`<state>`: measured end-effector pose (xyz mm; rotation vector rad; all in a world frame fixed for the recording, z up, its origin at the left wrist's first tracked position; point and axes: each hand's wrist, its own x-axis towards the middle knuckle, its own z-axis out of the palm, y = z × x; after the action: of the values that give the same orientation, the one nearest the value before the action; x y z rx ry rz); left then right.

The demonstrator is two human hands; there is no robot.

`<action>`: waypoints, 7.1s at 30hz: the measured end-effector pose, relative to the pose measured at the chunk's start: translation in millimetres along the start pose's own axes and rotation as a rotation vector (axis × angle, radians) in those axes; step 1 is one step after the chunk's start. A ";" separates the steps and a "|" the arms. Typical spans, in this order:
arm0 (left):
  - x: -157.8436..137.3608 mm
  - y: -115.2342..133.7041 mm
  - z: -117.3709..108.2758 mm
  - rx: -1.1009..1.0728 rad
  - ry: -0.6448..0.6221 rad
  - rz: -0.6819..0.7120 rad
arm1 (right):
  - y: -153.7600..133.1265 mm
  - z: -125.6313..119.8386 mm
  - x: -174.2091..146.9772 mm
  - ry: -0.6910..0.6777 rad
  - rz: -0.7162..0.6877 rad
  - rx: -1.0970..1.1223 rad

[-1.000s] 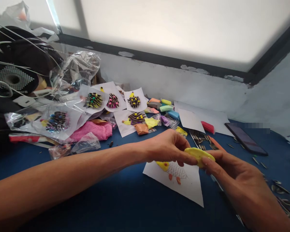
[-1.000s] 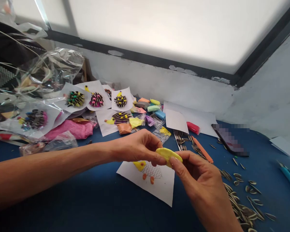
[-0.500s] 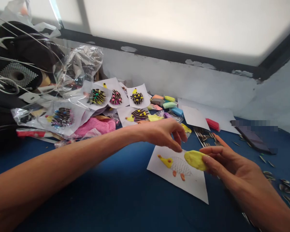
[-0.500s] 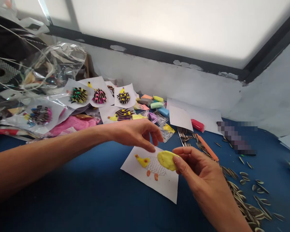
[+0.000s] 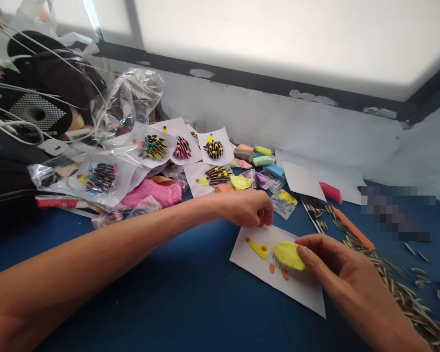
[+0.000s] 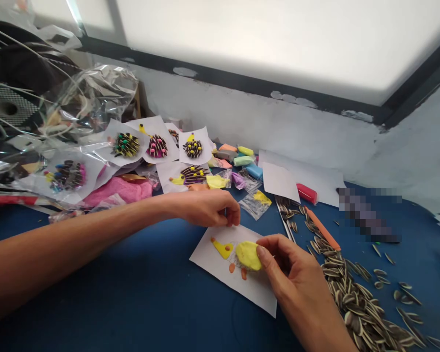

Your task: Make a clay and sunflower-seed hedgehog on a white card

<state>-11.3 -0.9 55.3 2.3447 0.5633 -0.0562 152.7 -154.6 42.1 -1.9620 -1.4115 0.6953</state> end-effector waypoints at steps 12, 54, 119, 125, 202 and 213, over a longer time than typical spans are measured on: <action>-5.4 4.1 -6.8 0.058 -0.084 -0.003 | 0.5 2.5 1.6 -0.003 -0.035 -0.106; 1.6 -5.4 1.3 0.066 -0.050 0.091 | 5.5 13.2 -7.4 0.194 -0.727 -0.557; -31.6 -4.3 -64.5 0.460 0.427 -0.196 | -54.9 39.2 114.7 0.064 -0.039 -0.013; -24.0 -15.7 -45.8 0.525 0.203 -0.255 | -54.1 40.1 125.6 0.105 -0.086 -0.177; -15.3 -20.7 -42.1 0.481 0.385 -0.167 | -41.2 29.8 144.5 0.200 -0.524 -0.617; -9.5 -1.8 -27.1 -0.730 0.211 0.222 | -47.2 -28.1 55.2 0.060 -0.390 -0.126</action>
<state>-23.8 14.5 76.1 1.6866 0.3380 0.4337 159.3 -95.6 92.4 -1.7067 -1.7681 0.3734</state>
